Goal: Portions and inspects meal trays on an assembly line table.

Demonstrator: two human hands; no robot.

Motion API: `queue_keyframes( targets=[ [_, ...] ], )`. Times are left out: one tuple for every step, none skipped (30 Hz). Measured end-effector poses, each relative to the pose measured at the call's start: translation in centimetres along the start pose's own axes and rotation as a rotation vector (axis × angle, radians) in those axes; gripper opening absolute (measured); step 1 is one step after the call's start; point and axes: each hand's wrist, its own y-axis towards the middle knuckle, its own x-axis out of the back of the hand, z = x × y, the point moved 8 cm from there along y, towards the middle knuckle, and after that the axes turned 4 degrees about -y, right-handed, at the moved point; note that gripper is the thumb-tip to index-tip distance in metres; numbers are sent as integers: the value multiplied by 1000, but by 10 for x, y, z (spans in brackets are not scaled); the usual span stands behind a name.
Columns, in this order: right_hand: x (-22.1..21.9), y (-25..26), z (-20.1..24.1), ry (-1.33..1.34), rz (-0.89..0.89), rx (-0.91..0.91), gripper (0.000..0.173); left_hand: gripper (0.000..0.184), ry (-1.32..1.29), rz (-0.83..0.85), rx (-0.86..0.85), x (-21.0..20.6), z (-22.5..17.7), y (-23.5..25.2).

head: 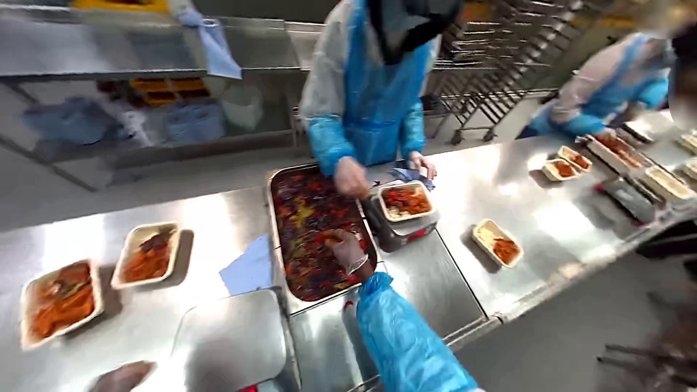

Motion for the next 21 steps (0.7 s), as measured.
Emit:
queue_keyframes(
  targets=[
    [13,-10,-16,178,-3,-70,29,26,-87,178,-63,-65,-29,-12],
    [34,-25,-18,354,-19,-200,27,24,-151,313,-89,-133,-61,-27],
    [57,-37,-24,486,-43,-280,29,22,-200,422,-111,-200,-91,-44],
    [77,-47,-42,568,-81,-295,30,22,-222,517,-136,-263,-119,-63],
    [100,-58,-65,609,-133,-258,30,26,-221,605,-170,-323,-144,-80],
    [128,-74,-90,608,-201,-217,29,28,-212,672,-188,-380,-164,-94],
    [161,-96,-115,584,-284,-206,28,30,-185,740,-175,-436,-178,-106],
    [198,-126,-139,555,-385,-226,27,29,-151,803,-137,-491,-184,-116],
    [236,-161,-161,521,-495,-263,26,29,-103,887,-77,-546,-182,-127],
    [273,-199,-183,492,-593,-297,26,30,-64,975,-10,-601,-175,-141],
    [305,-238,-199,469,-689,-327,28,33,-43,1064,81,-650,-170,-158],
    [332,-276,-212,450,-779,-356,30,37,-8,1150,196,-691,-171,-177],
    [353,-312,-220,422,-846,-399,32,40,88,1224,328,-724,-178,-196],
    [369,-343,-225,385,-890,-453,33,43,187,1268,473,-748,-189,-213],
    [382,-371,-226,349,-910,-501,34,45,261,1267,556,-774,-191,-230],
    [391,-393,-225,323,-919,-537,34,45,307,1222,576,-803,-180,-245],
    [397,-409,-223,314,-925,-561,33,46,320,1153,533,-836,-158,-256],
    [398,-422,-221,316,-927,-569,32,46,307,1096,524,-860,-139,-264],
    [399,-429,-219,327,-931,-562,30,45,302,1056,544,-875,-131,-266],
    [400,-433,-215,338,-939,-552,28,44,308,1038,564,-883,-132,-267],
    [402,-436,-213,343,-945,-546,28,45,329,1048,562,-886,-139,-268]
  ],
)
